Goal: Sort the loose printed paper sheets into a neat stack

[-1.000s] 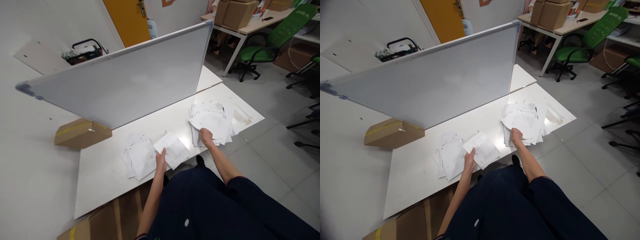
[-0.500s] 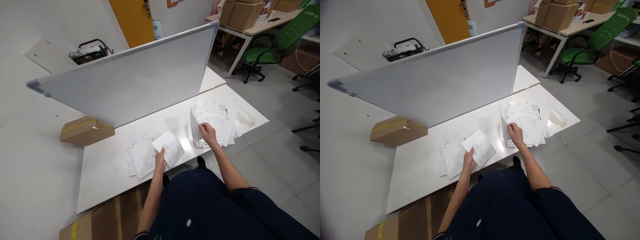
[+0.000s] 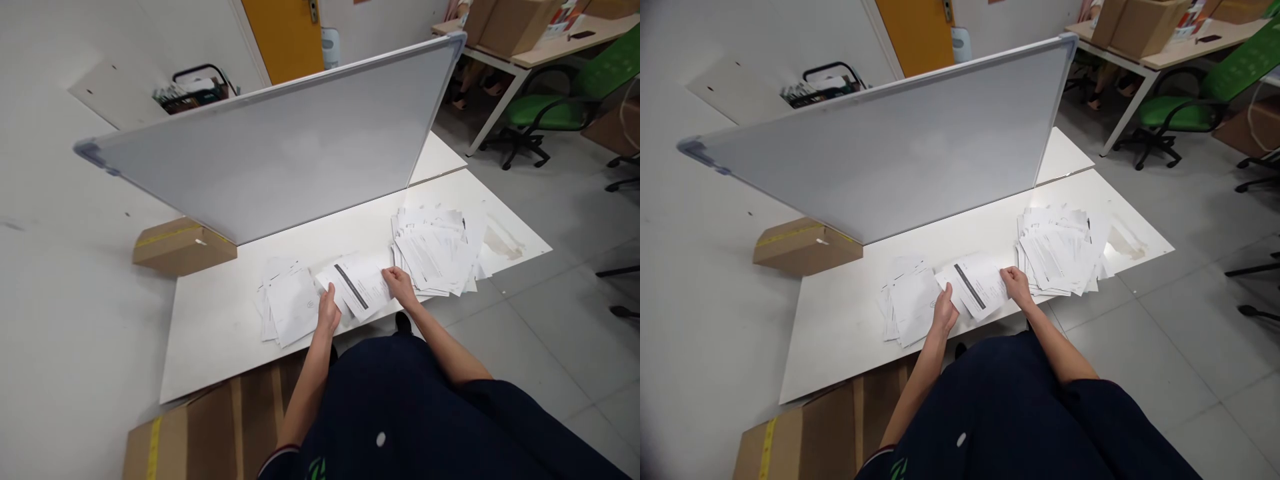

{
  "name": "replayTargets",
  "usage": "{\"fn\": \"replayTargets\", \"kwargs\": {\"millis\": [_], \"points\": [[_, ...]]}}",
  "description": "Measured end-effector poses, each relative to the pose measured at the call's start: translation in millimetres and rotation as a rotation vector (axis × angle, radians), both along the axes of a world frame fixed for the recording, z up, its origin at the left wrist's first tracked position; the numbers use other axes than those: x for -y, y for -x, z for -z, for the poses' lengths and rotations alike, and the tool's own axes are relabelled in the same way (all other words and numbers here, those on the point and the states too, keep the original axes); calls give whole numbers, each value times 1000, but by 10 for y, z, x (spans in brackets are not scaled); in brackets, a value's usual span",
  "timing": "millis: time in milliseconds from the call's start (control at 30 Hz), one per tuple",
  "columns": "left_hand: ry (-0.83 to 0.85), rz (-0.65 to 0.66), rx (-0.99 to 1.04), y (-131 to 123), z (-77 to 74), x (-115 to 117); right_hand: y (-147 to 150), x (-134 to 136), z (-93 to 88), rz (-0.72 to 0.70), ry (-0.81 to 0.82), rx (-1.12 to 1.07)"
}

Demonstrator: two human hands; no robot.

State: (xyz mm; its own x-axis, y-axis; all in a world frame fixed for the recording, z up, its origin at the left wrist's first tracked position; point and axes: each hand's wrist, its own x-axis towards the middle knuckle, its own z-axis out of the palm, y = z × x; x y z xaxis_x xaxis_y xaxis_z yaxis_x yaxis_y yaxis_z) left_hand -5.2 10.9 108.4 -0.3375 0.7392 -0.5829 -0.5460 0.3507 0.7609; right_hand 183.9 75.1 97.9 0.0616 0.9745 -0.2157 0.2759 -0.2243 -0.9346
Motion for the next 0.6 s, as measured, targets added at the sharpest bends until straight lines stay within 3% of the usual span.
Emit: {"fn": "replayTargets", "kwargs": {"millis": [133, 333, 467, 600], "points": [[-143, 95, 59, 9, -31, -9, 50, 45, -16, -48, -20, 69], [-228, 98, 12, -6, -43, -29, 108, 99, 38, -109, -29, 95], [-273, 150, -163, 37, -46, 5, 63, 49, 10, -198, -70, 105], [-225, 257, -446, 123, -31, 93, 21, -42, -71, -382, -27, -119]]}}
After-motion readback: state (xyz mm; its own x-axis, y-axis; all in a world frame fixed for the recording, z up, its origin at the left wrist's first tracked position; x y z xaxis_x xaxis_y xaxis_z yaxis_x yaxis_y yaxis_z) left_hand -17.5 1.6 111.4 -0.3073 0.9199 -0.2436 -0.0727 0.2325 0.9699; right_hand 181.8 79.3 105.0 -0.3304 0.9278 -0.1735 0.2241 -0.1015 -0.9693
